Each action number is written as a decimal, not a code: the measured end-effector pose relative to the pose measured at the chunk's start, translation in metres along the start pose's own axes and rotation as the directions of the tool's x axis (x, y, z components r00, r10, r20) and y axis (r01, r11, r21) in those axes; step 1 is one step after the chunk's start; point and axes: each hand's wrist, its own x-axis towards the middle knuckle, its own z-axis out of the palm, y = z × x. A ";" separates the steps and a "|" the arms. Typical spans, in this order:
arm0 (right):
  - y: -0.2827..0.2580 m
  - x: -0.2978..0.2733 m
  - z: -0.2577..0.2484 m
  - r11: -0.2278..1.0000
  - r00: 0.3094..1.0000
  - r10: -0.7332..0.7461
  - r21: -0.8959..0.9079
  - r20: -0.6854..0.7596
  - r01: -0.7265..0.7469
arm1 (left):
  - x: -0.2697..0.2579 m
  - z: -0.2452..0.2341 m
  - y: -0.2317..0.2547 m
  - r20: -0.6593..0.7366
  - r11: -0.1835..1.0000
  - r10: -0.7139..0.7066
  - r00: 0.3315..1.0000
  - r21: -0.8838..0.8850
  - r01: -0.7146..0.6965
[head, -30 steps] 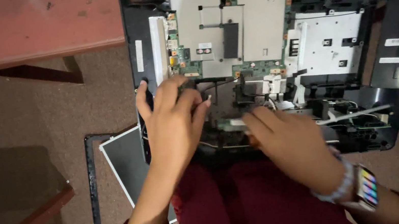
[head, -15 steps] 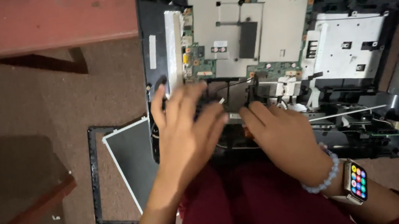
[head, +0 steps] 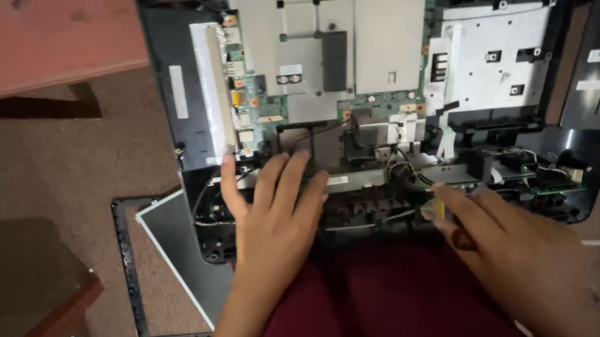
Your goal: Inspecting and manipulating motherboard connections and internal components of an electronic device using a screwdriver.
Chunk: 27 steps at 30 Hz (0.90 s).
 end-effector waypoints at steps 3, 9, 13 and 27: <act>0.011 -0.016 0.024 0.992 0.982 0.076 -0.111 0.175 -0.057 | 0.001 0.004 -0.001 0.010 0.999 0.042 0.999 0.029 -0.042; -0.004 -0.014 0.059 0.998 0.968 -0.056 -0.016 0.246 0.062 | 0.005 0.004 0.000 0.030 0.996 0.054 0.998 0.067 -0.056; -0.012 -0.003 0.058 0.989 0.993 -0.075 -0.122 0.095 0.087 | 0.005 0.003 0.001 0.060 0.998 0.052 0.997 0.045 -0.054; -0.016 -0.001 0.063 0.983 0.995 -0.070 -0.167 0.076 0.081 | 0.012 -0.003 0.004 0.104 0.995 0.049 0.993 0.078 -0.057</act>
